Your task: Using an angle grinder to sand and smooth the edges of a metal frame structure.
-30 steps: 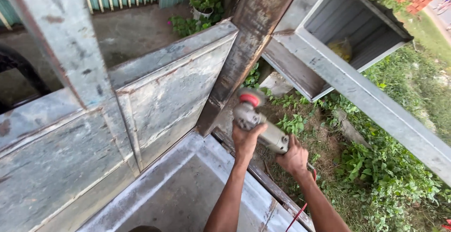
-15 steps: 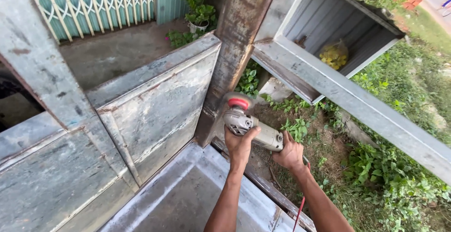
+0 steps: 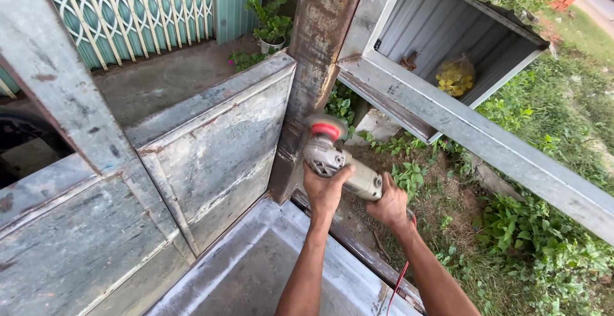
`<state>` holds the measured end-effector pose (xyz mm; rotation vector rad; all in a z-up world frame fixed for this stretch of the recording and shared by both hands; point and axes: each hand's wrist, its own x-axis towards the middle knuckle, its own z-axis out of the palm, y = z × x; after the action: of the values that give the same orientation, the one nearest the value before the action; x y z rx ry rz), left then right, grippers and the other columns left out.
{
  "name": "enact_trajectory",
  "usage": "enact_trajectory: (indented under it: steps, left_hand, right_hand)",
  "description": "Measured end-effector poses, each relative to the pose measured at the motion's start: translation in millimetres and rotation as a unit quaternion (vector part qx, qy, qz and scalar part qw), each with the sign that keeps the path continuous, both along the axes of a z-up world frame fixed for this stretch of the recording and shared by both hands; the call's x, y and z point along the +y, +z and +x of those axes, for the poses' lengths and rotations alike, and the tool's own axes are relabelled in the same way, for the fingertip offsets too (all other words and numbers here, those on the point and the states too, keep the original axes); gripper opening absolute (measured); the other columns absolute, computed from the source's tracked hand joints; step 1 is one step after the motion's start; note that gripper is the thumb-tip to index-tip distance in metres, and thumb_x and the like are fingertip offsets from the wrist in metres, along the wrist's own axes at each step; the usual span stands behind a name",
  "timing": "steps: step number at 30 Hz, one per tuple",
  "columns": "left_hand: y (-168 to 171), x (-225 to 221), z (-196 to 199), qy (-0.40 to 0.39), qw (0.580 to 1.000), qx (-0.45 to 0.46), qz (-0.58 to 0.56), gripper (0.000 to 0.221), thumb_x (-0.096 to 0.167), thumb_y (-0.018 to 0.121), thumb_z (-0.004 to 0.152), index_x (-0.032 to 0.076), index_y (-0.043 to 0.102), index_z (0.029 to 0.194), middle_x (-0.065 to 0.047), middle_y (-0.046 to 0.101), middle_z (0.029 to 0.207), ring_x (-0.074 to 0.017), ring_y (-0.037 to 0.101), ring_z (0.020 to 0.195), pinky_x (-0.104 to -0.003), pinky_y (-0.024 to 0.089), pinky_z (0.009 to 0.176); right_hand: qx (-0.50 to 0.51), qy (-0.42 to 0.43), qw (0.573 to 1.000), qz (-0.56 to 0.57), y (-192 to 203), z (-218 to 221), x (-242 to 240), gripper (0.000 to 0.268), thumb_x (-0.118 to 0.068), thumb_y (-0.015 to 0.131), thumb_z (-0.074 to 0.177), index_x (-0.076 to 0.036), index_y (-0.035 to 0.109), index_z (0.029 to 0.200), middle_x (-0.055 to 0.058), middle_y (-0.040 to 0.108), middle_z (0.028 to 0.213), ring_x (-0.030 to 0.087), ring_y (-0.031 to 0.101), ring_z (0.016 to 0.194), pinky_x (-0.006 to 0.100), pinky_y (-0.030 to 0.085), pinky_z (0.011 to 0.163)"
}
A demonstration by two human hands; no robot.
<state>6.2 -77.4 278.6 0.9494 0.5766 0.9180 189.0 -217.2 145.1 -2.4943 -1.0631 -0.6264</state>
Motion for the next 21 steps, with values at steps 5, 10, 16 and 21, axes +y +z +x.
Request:
enact_trajectory:
  steps: [5,10,16,21]
  left_hand:
    - [-48,-8,9,0.003,0.997,0.058,-0.05,0.087,0.022,0.096,0.058,0.0,0.053,0.13,-0.02,0.059,0.113,-0.0242,0.058,0.102,-0.039,0.049,0.083]
    - [0,-2,16,-0.024,1.0,0.018,-0.007,0.085,0.016,0.097,0.06,-0.001,0.051,0.13,-0.021,0.06,0.11,-0.0287,0.06,0.099,-0.043,0.053,0.08]
    - [45,2,33,-0.022,0.998,-0.015,0.049,0.089,0.018,0.097,0.056,0.0,0.051,0.131,-0.02,0.06,0.11,-0.0295,0.061,0.102,-0.044,0.053,0.084]
    - [24,-11,14,0.01,0.997,0.073,0.018,0.097,0.026,0.098,0.054,0.0,0.051,0.135,-0.024,0.064,0.119,-0.0358,0.066,0.114,-0.048,0.052,0.092]
  right_hand:
    - [0.075,-0.03,0.993,-0.087,-32,2,-23,0.082,-0.03,0.069,0.052,-0.017,0.055,0.131,0.008,0.07,0.105,0.045,0.074,0.082,0.059,0.062,0.071]
    - [0.077,-0.051,0.995,-0.035,1,8,-8,0.074,-0.023,0.069,0.057,-0.015,0.058,0.13,0.007,0.072,0.103,0.039,0.078,0.083,0.052,0.065,0.072]
    - [0.021,-0.022,0.997,0.068,32,30,2,0.068,-0.02,0.07,0.057,-0.013,0.06,0.125,0.01,0.072,0.098,0.041,0.076,0.074,0.053,0.063,0.065]
    - [0.048,-0.008,0.998,0.038,-8,10,-8,0.07,-0.019,0.071,0.057,-0.011,0.063,0.126,0.012,0.075,0.102,0.04,0.077,0.077,0.053,0.064,0.076]
